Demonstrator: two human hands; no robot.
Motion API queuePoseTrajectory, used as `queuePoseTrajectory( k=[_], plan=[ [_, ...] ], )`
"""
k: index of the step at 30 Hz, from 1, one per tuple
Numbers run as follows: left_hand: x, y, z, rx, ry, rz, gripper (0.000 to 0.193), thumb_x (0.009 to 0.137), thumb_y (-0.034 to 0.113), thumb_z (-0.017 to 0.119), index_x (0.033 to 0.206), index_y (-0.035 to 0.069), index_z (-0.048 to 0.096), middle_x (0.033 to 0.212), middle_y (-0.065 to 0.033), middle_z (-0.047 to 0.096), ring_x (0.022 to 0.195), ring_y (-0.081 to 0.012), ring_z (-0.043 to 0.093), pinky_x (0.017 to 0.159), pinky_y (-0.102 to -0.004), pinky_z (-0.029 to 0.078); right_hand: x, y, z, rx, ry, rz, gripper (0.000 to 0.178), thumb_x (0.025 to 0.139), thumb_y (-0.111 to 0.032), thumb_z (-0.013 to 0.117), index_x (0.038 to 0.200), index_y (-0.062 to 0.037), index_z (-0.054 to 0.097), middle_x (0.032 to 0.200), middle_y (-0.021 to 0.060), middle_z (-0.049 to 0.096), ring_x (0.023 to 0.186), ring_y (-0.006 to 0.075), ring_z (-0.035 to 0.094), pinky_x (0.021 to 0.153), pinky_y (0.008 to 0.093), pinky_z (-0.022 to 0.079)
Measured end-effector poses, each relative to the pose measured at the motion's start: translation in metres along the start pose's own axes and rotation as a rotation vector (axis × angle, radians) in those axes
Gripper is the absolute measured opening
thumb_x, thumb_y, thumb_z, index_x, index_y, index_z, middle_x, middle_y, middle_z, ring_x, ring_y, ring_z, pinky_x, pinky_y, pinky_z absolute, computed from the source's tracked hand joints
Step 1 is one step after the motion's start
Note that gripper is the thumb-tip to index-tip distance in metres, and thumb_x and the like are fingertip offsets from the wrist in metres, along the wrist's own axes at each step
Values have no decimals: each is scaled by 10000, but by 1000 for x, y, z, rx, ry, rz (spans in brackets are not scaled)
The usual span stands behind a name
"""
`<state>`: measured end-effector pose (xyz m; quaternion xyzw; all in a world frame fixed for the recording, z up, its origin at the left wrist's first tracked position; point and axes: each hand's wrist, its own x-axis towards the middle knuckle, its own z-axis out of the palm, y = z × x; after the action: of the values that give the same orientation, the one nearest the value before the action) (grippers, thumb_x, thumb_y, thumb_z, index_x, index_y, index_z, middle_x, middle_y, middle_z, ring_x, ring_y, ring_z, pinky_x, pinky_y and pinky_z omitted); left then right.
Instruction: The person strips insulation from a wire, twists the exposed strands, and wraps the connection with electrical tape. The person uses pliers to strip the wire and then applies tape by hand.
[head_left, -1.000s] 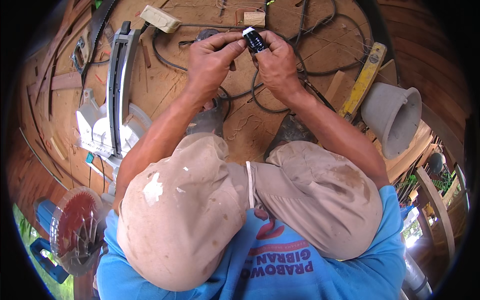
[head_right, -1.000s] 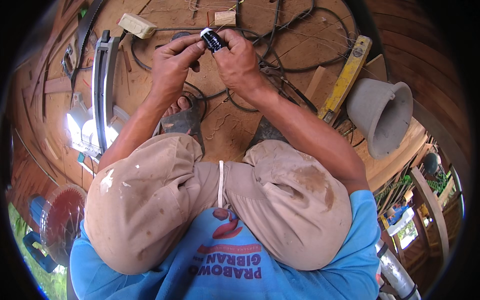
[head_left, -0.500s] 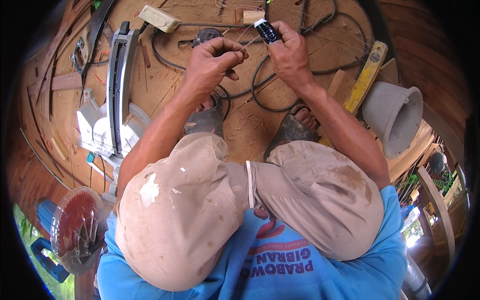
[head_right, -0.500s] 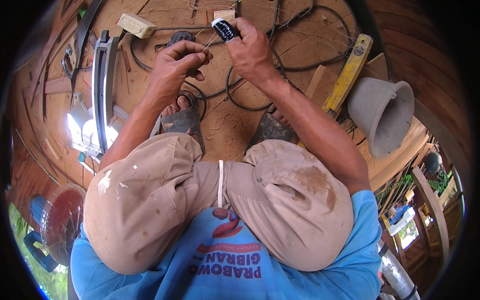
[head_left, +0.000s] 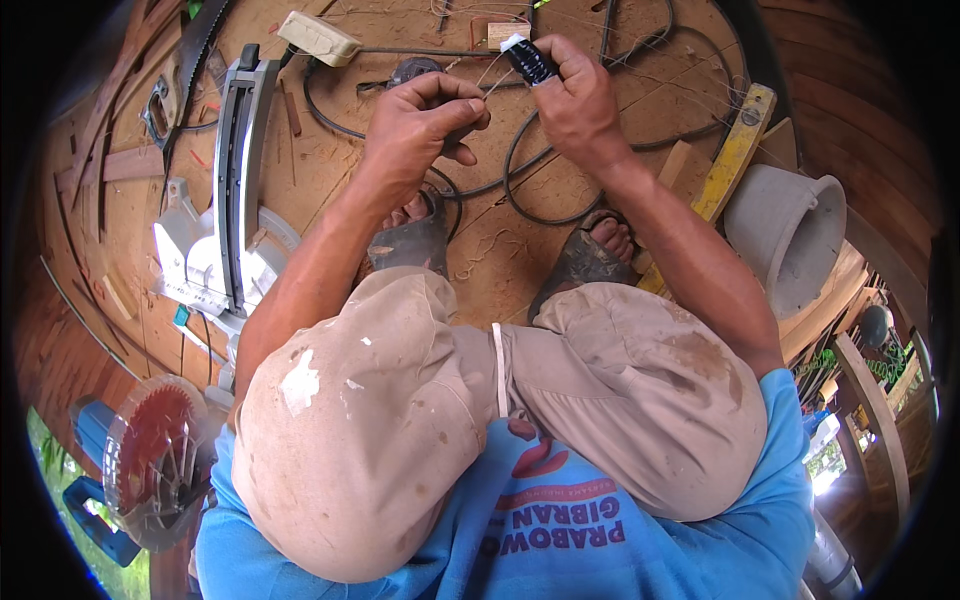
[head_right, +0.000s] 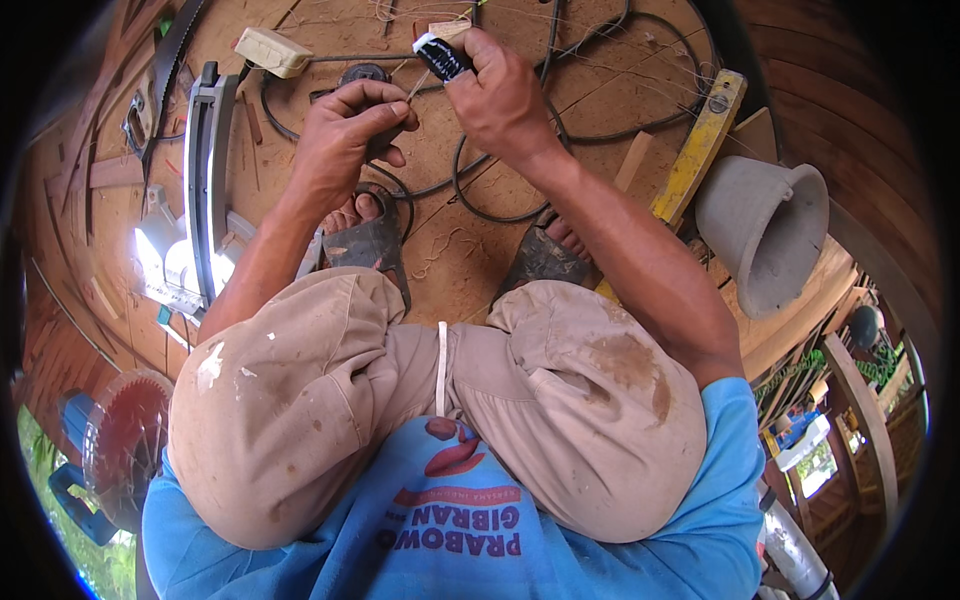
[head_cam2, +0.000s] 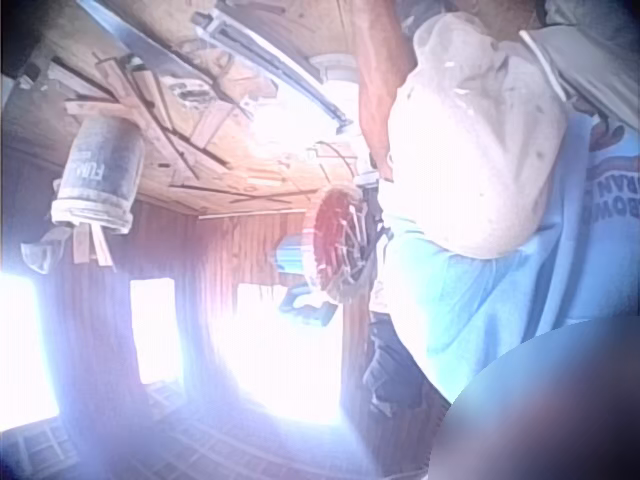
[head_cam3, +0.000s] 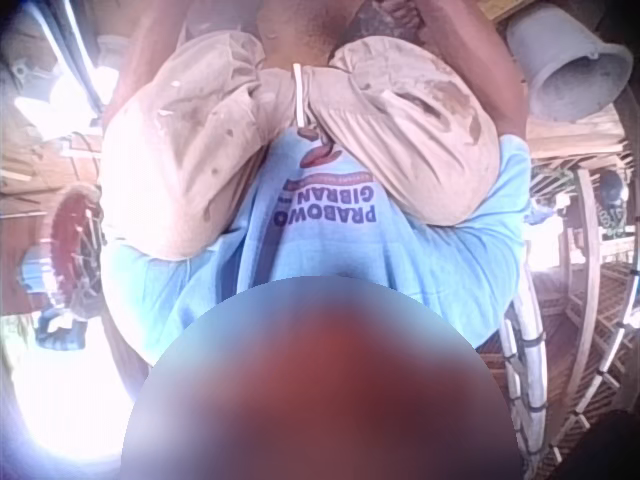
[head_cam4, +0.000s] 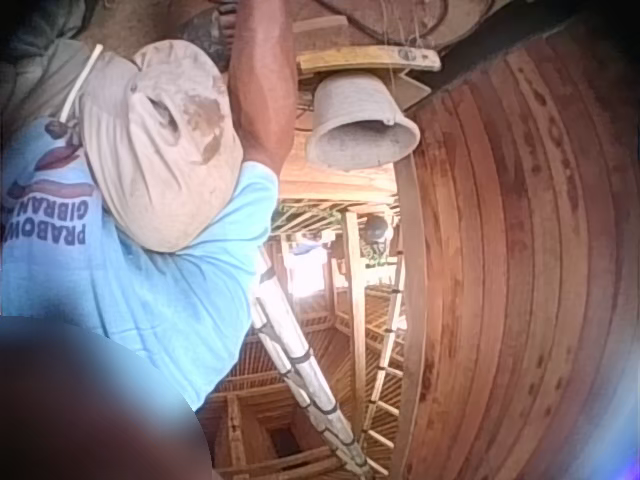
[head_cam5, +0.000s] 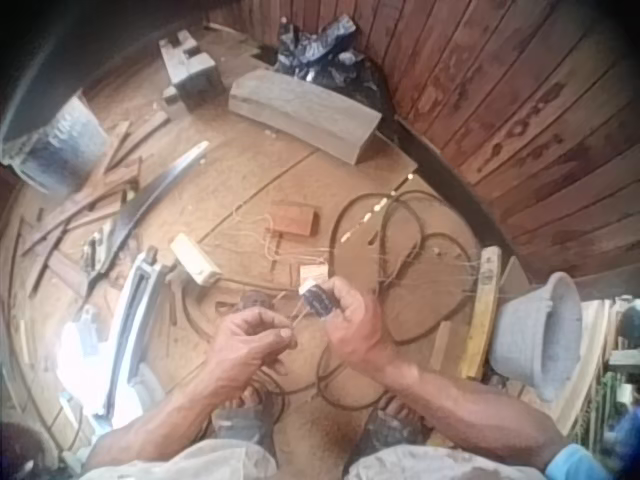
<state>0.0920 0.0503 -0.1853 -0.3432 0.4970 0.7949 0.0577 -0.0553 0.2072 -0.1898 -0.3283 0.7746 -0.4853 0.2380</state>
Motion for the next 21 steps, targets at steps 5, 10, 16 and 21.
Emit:
queuePoseTrajectory(
  k=[5, 10, 16, 21],
  plan=[
    [0, 5, -3, 53, -35, -127, 230, 979, 114, 738, 1180, 5, 716, 1026, -65, 742, 910, -131, 717, 618, -280, 604, -1, 7, 2, -44, -4, 26, 164, 964, -86, 568, 1081, -27, 666, 777, 59, 616, 704, 156, 596, 643, 355, 489],
    [-5, 7, 7, -277, -74, -26, 225, 966, 110, 754, 1162, -1, 737, 1065, -51, 745, 889, -124, 696, 636, -286, 597, -3, 13, 18, 100, 36, 180, 191, 963, -116, 568, 1077, -13, 682, 776, 92, 655, 703, 172, 621, 651, 379, 509],
    [-1, 8, 14, -447, 9, 17, 316, 1015, 99, 681, 1314, -2, 690, 1115, -64, 744, 966, -129, 696, 687, -303, 570, -14, 8, 40, 305, 116, 347, 201, 1003, -143, 571, 1057, 12, 687, 788, 43, 654, 739, 117, 584, 678, 342, 505],
    [1, 7, 13, -523, -59, 14, 299, 1029, 105, 660, 1309, 4, 696, 1127, -58, 751, 984, -118, 701, 704, -298, 568, -18, 0, 45, 431, 187, 356, 214, 1036, -164, 579, 1038, 15, 696, 816, 23, 658, 768, 109, 580, 698, 331, 504]
  ],
)
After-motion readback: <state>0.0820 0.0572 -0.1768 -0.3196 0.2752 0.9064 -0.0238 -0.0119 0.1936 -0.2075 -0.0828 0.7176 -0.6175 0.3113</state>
